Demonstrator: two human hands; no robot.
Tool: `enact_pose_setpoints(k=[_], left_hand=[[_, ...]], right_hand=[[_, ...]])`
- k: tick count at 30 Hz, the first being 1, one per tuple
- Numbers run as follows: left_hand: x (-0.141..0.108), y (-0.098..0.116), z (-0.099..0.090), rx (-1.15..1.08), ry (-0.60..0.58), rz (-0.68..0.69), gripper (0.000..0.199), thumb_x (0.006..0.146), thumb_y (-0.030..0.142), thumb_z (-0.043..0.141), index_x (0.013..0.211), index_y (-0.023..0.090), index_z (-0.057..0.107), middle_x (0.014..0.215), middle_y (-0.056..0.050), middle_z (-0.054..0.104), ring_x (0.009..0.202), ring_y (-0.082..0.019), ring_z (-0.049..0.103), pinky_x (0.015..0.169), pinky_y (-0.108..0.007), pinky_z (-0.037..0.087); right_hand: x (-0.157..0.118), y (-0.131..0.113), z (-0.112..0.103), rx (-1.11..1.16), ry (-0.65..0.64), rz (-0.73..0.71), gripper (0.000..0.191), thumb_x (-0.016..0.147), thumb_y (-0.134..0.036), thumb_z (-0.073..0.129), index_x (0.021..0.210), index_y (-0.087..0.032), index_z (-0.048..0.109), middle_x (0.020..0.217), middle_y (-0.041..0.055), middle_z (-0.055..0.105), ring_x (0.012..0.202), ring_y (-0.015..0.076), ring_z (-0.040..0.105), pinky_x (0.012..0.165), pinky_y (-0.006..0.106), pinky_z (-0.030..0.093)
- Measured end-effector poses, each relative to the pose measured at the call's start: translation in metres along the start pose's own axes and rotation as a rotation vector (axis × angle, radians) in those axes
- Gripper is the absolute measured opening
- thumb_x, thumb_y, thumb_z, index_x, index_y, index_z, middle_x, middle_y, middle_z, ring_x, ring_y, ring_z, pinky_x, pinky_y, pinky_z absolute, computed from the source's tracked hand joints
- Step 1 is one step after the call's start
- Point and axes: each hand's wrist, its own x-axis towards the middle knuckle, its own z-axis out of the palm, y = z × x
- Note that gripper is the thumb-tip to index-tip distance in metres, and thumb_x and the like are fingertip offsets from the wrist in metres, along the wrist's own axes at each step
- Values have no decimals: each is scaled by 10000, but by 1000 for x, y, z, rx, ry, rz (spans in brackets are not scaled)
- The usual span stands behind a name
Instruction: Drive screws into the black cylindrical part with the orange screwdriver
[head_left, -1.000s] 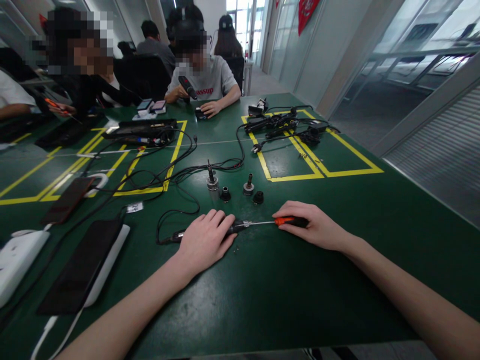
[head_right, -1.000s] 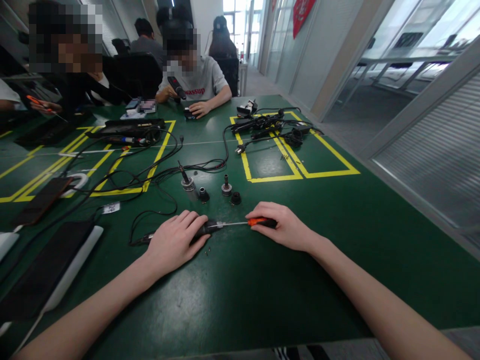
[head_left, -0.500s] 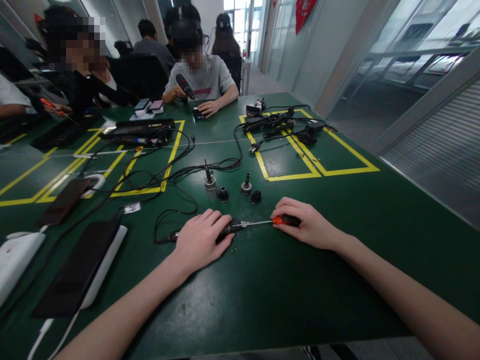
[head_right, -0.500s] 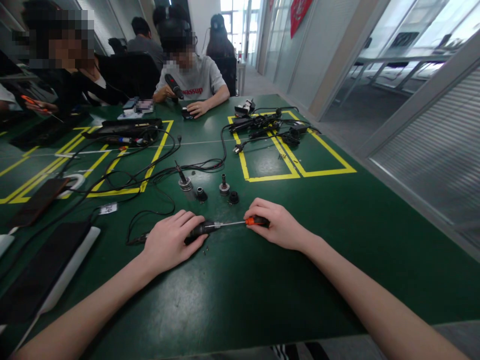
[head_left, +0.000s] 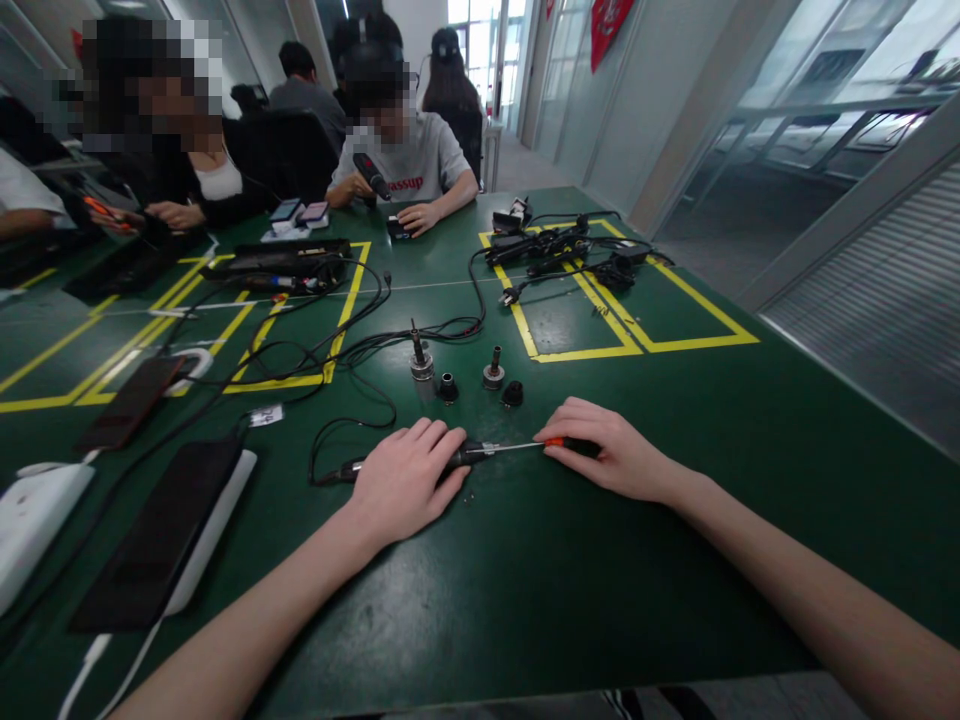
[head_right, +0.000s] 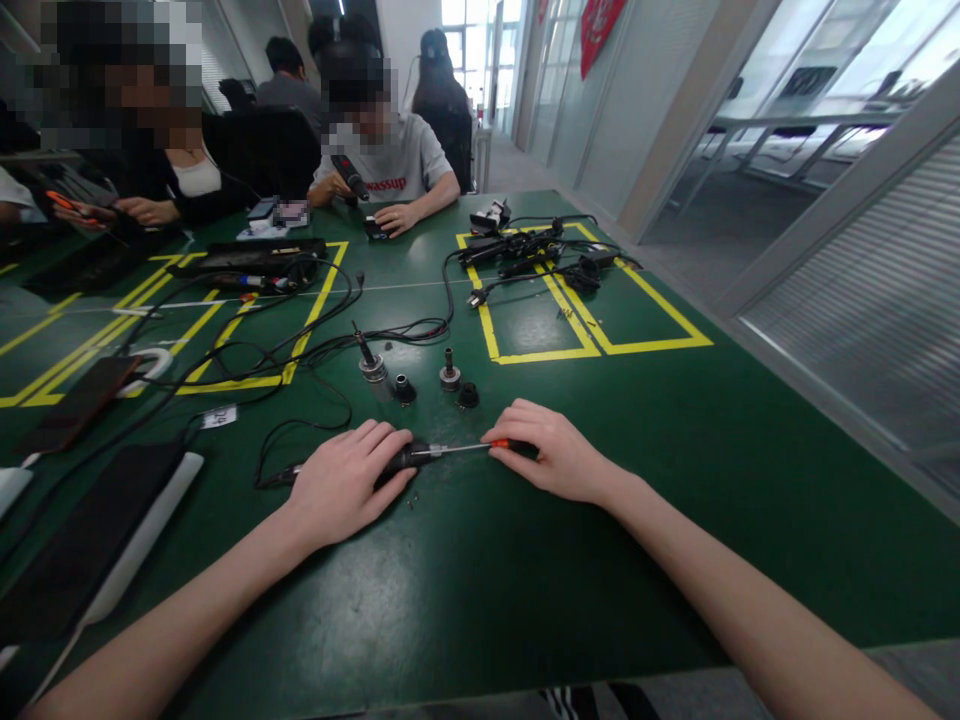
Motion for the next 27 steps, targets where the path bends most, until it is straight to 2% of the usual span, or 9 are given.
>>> enact_pose_setpoints(k=[4,10,17,23,27], left_hand=[[0,0,0,-4,-4,-1,265,1019,352,543,1213,185,615,1062,-78,690,971,-253,645,813,-383,553],[-1,-3,2,-48,23,-6,262,987,361,568,1179,194,633,1029,-69,702,947,-236,646,802,-360,562],[-1,-5,3,-78,67,11,239,968,349,594,1144,196,648,990,-57,704,915,-231,656,756,-346,558],[-1,-4,1,-82,51,9,243,974,346,581,1152,195,648,1009,-60,708,915,-227,654,766,-344,558],[-1,-4,1,-80,45,7,246,970,343,597,1154,186,646,1009,-61,708,914,-230,653,757,-347,551]], right_hand=[[-1,2,4,-19,33,-6,130,998,-232,629,1045,-220,749,961,92,742,893,250,670,761,406,583],[-4,5,7,-56,85,15,139,974,-246,670,1098,-233,733,1000,94,738,918,261,694,791,418,601],[-4,-1,5,-88,-11,32,153,1010,-301,624,1059,-204,731,922,74,738,796,209,716,693,322,585],[1,-4,2,-21,1,-7,207,1044,-244,533,1046,-209,737,901,74,752,821,218,699,719,354,578],[1,0,2,2,35,-42,140,1021,-246,602,1049,-208,734,920,78,757,861,234,686,754,385,581]])
